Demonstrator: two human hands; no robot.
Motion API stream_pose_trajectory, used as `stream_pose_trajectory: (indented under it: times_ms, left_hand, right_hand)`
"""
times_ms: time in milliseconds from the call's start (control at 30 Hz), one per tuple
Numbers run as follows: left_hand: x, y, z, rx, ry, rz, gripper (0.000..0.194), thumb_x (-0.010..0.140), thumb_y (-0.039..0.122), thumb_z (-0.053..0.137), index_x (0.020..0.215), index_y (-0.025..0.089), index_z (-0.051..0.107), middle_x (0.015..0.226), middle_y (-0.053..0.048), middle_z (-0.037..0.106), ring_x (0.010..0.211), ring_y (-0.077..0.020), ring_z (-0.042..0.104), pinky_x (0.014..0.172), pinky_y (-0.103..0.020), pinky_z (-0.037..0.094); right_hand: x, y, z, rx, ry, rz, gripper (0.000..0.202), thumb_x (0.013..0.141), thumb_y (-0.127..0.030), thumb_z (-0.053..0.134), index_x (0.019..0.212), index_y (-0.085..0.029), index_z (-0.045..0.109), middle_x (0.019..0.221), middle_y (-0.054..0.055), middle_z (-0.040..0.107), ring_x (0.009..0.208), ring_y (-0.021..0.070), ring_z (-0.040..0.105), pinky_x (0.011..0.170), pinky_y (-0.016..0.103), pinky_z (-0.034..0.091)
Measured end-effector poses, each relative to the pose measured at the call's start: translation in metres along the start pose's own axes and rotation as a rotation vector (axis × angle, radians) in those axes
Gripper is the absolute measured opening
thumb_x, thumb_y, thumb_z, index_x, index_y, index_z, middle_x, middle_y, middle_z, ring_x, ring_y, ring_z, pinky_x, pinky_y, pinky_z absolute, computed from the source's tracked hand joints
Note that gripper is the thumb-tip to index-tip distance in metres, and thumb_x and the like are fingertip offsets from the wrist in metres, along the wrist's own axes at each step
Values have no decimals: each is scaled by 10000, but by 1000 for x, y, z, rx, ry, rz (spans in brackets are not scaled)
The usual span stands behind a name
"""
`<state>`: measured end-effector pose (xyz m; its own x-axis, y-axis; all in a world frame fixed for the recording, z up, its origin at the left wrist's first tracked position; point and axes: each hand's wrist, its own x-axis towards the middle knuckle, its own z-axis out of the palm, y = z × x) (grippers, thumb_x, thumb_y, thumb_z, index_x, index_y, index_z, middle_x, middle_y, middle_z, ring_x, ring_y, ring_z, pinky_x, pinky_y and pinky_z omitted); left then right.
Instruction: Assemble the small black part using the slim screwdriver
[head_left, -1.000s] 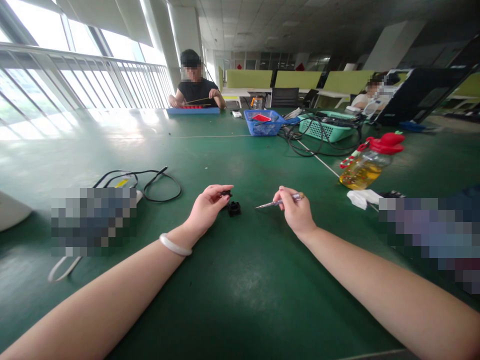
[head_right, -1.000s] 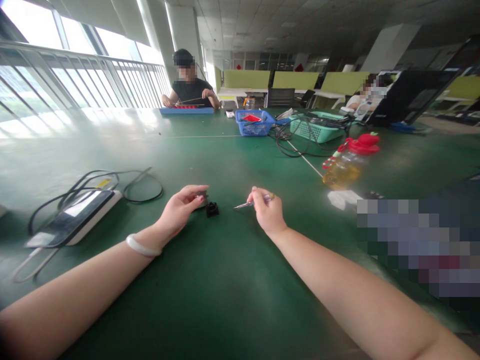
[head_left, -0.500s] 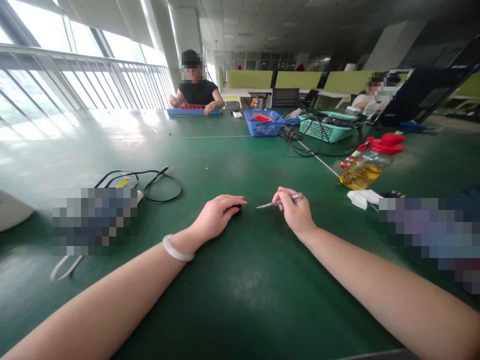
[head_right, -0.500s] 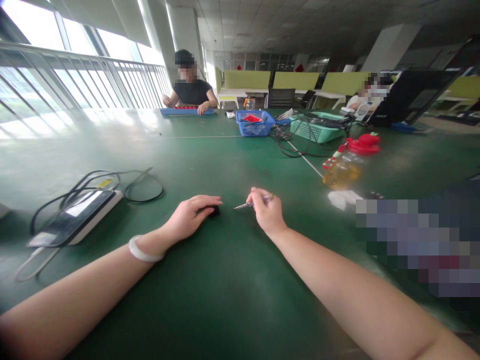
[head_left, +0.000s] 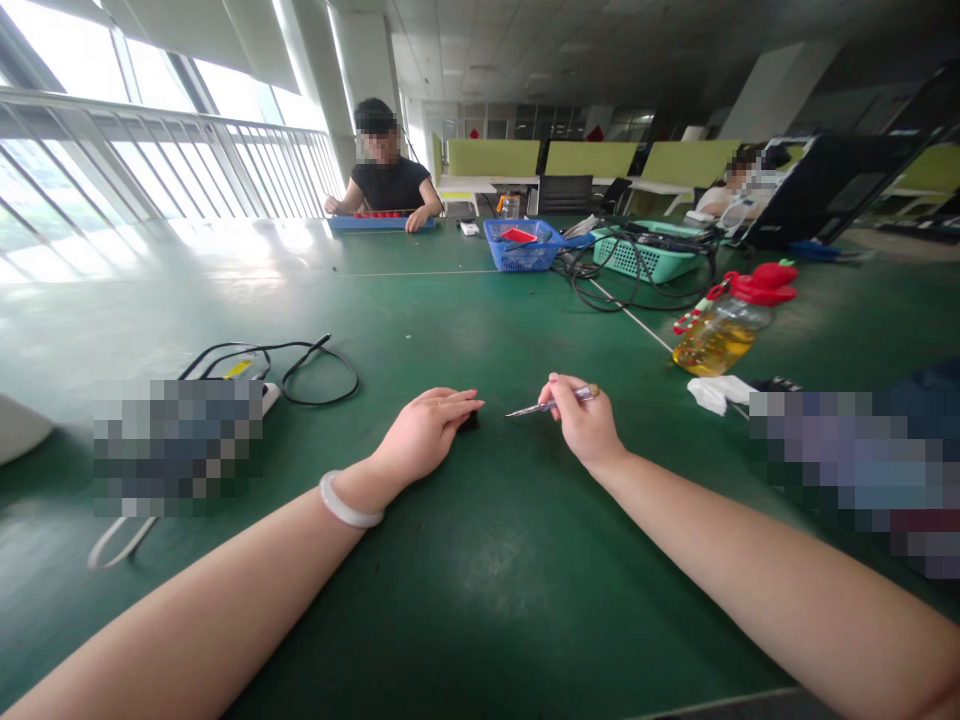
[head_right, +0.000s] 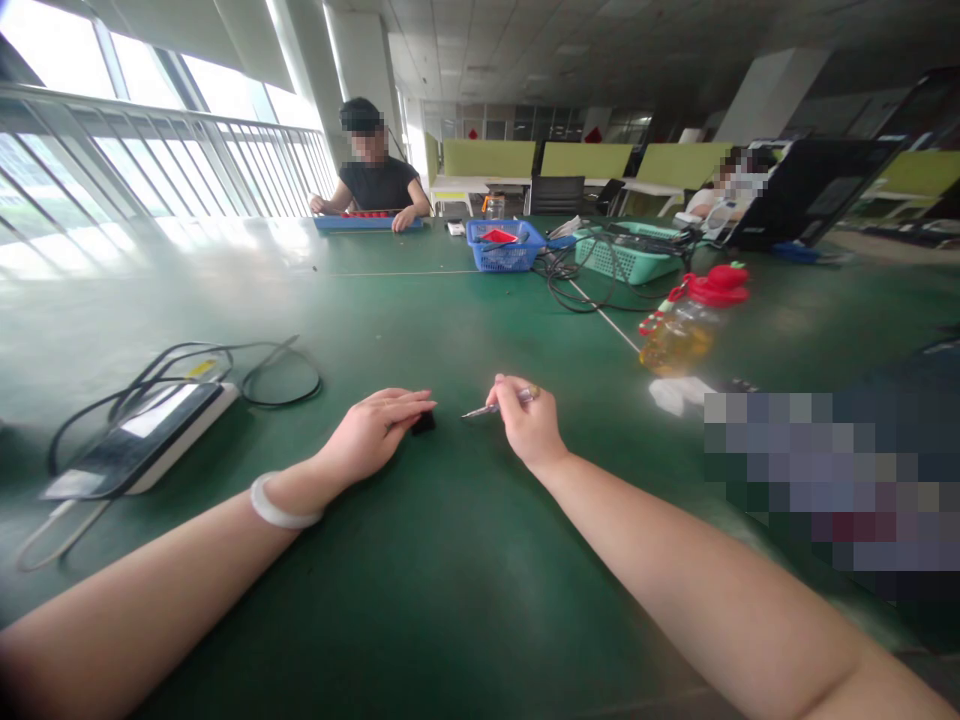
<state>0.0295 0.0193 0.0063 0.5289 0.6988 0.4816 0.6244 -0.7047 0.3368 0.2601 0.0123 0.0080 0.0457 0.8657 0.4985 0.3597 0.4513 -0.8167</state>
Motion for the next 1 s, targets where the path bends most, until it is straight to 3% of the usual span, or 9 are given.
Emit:
stream_pose_trajectory:
  times_ms: [333, 500, 600, 767, 900, 1000]
  left_hand:
    - [-1, 4, -1, 44, -31, -17, 336, 890, 190, 443, 1150, 215, 654, 1145, -34, 683, 1099, -219, 570, 958, -389, 491]
    - [-5, -1, -1, 240, 60, -266, 417, 866, 159, 432, 1259, 193, 567, 1099, -84, 688, 1148, -273, 541, 975, -441, 461]
    - [-9, -10, 2, 325, 31, -324, 445, 809, 195, 537, 1252, 164, 557, 1072, -116, 689, 1114, -313, 564, 937, -448, 476]
    - [-8, -14, 2, 249, 43, -338, 399, 834, 199, 525, 1232, 193, 551, 1015, -101, 694, 989, -279, 619, 855, -405, 504]
    - [-5, 0, -2, 120, 149, -291, 418, 877, 258, 503, 1294, 233, 471, 1130, -64, 657, 1029, -245, 597, 909, -402, 475]
    - [-5, 10, -3, 85, 114, -243, 493, 863, 297, 541, 1339, 244, 423, 1092, -48, 671, 1013, -235, 594, 910, -388, 475]
  right_hand:
    - [-1, 0, 1, -14, -4, 4, 406, 896, -400, 449, 573, -193, 581, 537, -6, 534, 513, 128, 495, 527, 264, 382]
    - [-1, 0, 1, -17, 2, -2, 410, 895, -418, 452, 579, -193, 585, 514, -14, 514, 492, 122, 477, 525, 262, 385]
    - [-1, 0, 1, -6, -8, -1, 407, 896, -413, 451, 579, -193, 582, 501, -18, 497, 478, 120, 462, 511, 261, 376]
    - [0, -1, 1, -7, -15, -1, 401, 896, -385, 449, 568, -194, 580, 523, -10, 514, 499, 124, 475, 524, 265, 377]
    - [-1, -1, 0, -18, -13, 2, 402, 897, -393, 447, 574, -196, 581, 530, -8, 525, 508, 129, 487, 534, 269, 380]
    - [-1, -1, 0, -25, -15, -2, 404, 900, -394, 444, 574, -196, 579, 533, -9, 528, 511, 130, 493, 537, 269, 382]
